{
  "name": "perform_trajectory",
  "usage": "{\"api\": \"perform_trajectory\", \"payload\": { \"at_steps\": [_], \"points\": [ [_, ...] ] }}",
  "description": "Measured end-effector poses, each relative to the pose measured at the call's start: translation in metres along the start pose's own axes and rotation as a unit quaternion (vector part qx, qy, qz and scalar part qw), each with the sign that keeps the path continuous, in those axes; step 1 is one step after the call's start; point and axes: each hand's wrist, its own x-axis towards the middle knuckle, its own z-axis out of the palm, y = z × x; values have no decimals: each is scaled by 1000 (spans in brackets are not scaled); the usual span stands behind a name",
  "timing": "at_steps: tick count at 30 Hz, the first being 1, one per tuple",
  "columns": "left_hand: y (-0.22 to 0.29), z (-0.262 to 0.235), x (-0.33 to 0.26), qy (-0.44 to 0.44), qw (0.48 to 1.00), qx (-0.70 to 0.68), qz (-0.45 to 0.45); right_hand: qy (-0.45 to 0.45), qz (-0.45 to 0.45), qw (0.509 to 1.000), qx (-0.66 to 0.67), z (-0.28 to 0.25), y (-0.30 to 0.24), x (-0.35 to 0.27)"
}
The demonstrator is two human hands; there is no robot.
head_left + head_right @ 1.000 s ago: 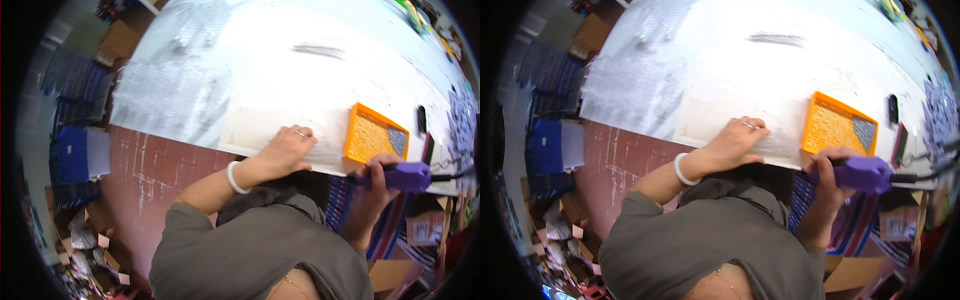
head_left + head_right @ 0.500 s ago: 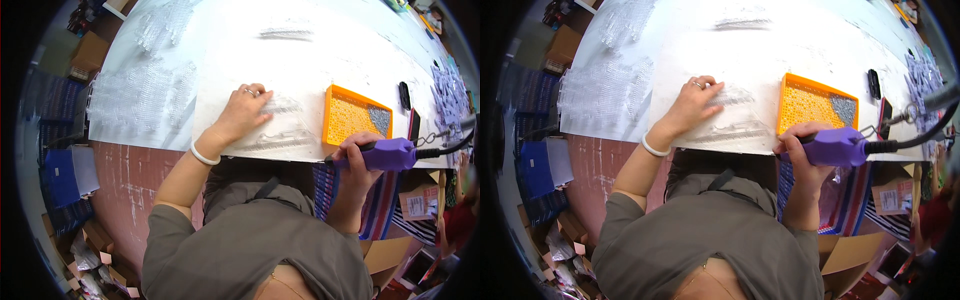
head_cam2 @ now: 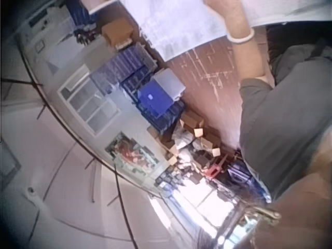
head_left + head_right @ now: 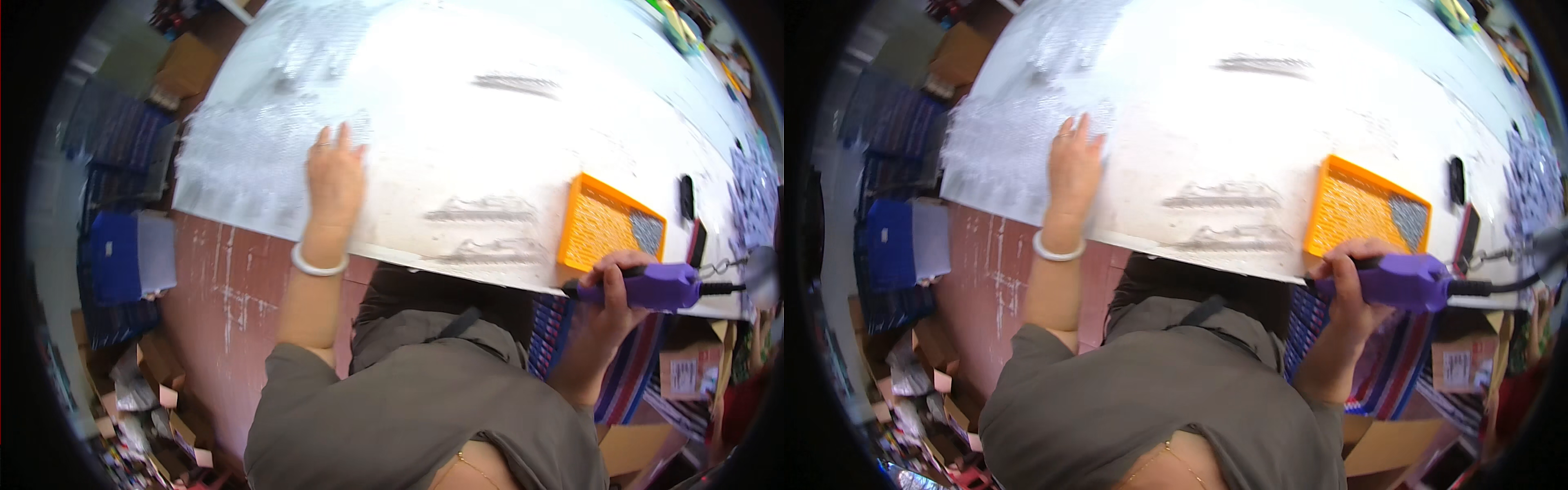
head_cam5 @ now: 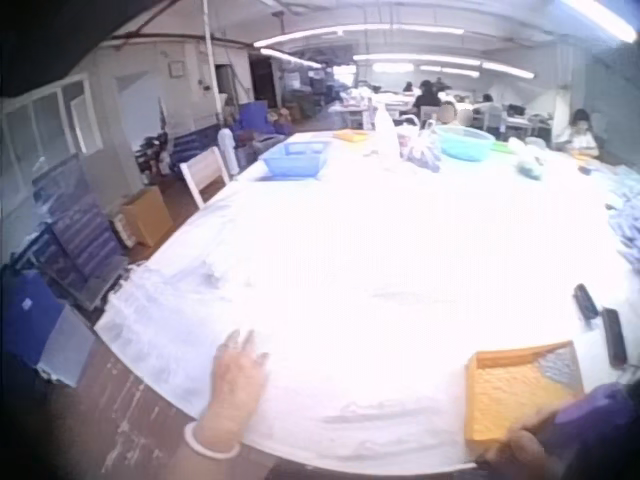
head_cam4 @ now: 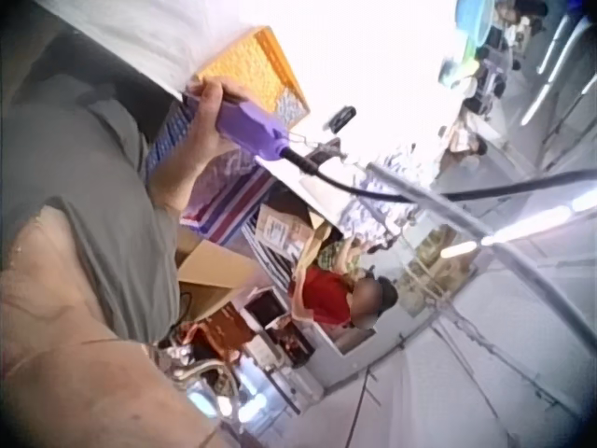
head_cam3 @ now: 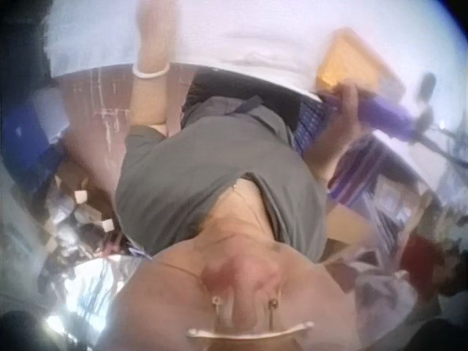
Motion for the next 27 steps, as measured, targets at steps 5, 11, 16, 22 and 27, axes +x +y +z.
{"api": "perform_trajectory", "payload": {
  "at_steps": [5,11,16,22,27],
  "points": [
    [-16,-10,-3,-30,993,-101,-45,-15,-23,1000,-8,0,-13,15],
    [-10,-8,-3,-28,993,-109,-28,31,-89,995,-41,-16,-30,39],
    [-8,-5,-4,-23,994,-97,-38,62,-62,996,-26,-21,-25,55],
    [-12,-2,-6,2,996,-81,-45,29,-41,999,6,-23,-8,64],
    [23,-17,2,61,995,-67,41,16,-76,997,12,-19,3,79]
  ]
}}
